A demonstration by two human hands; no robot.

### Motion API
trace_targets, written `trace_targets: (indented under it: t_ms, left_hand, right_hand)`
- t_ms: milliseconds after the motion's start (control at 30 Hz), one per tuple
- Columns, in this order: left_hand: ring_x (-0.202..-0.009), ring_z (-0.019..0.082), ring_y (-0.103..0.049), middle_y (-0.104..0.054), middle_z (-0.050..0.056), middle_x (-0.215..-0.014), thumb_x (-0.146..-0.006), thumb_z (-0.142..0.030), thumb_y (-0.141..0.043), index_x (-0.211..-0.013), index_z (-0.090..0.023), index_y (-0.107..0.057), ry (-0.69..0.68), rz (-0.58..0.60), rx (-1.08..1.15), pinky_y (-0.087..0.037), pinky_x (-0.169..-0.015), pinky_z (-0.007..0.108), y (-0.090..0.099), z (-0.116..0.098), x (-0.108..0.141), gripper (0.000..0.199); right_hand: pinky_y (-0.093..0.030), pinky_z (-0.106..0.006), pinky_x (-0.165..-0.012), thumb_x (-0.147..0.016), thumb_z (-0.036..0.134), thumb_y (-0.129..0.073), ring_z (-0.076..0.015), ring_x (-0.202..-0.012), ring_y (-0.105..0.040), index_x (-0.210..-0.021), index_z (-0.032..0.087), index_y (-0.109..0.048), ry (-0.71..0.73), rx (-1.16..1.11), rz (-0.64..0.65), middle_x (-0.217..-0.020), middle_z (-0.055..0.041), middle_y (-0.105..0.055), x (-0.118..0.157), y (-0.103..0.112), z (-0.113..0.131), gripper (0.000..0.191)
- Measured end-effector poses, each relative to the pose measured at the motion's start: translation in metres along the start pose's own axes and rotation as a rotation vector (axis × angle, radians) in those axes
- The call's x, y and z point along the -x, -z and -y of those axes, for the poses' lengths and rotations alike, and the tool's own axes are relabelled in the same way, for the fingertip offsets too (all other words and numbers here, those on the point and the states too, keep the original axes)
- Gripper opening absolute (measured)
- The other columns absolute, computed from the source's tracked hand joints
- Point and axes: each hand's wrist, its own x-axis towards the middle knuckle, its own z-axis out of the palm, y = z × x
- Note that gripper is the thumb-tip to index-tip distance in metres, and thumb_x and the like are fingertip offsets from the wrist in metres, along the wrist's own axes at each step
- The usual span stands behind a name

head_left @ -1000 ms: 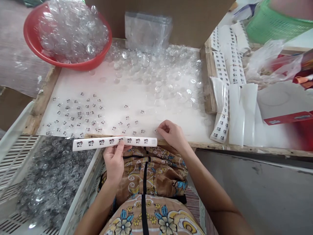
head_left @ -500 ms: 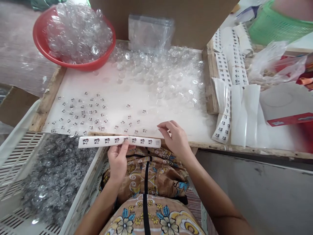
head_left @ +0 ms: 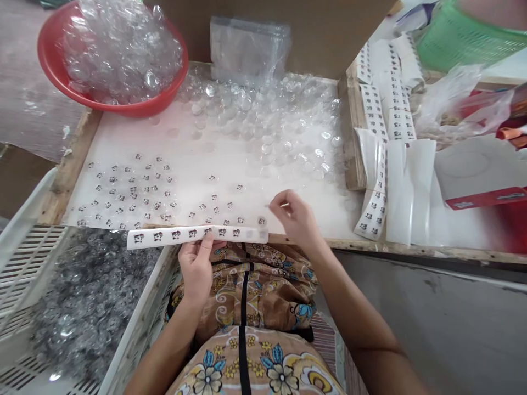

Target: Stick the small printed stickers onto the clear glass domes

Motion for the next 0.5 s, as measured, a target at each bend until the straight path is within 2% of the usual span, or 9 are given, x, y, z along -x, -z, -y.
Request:
trace_targets:
  t_ms: [67, 200, 367, 500]
  left_hand:
    - [-0.074, 0.015, -0.071, -0.075, 0.003, -0.089, -0.076, -0.036, -0.08, -0.095, -0.017, -0.075, 0.006, 0.005, 0.025, -0.063, -0.07, 0.027, 0.0, -0.002, -0.001, 0.027]
    - [-0.072, 0.014, -0.071, -0.075, 0.002, -0.087, -0.077, -0.033, -0.079, -0.092, -0.018, -0.075, 0.008, 0.017, 0.048, -0.063, -0.069, 0.025, 0.001, -0.002, 0.0, 0.023]
    - [-0.074, 0.014, -0.071, -0.075, 0.002, -0.088, -0.077, -0.032, -0.08, -0.092, -0.018, -0.075, 0.009, 0.017, 0.052, -0.063, -0.07, 0.026, 0.003, -0.001, 0.001, 0.021]
    - [-0.071, 0.014, -0.071, -0.074, 0.002, -0.085, -0.075, -0.034, -0.081, -0.091, -0.016, -0.075, 0.013, 0.008, 0.041, -0.063, -0.068, 0.026, 0.003, -0.002, 0.001, 0.025]
  right_hand:
    - [-0.039, -0.028, -0.059, -0.084, 0.028, -0.06, -0.0143, -0.065, -0.051, -0.078, 0.021, -0.053, -0.114, 0.015, -0.07, -0.072, -0.0005, -0.057, -0.017, 0.008, -0.013, 0.011]
    - [-0.036, -0.028, -0.058, -0.078, 0.029, -0.062, -0.0131, -0.06, -0.047, -0.073, 0.021, -0.055, -0.227, 0.114, -0.072, -0.065, 0.0018, -0.055, -0.038, 0.015, -0.029, 0.011]
    - [-0.036, -0.029, -0.059, -0.077, 0.024, -0.061, -0.0142, -0.061, -0.049, -0.073, 0.021, -0.056, -0.244, 0.269, -0.047, -0.067, 0.0002, -0.058, -0.04, 0.005, -0.027, 0.007]
    - [-0.039, -0.031, -0.065, -0.078, 0.019, -0.058, -0.0169, -0.069, -0.053, -0.077, 0.021, -0.055, -0.125, 0.393, -0.102, -0.078, -0.0037, -0.059, -0.036, -0.003, -0.028, 0.004]
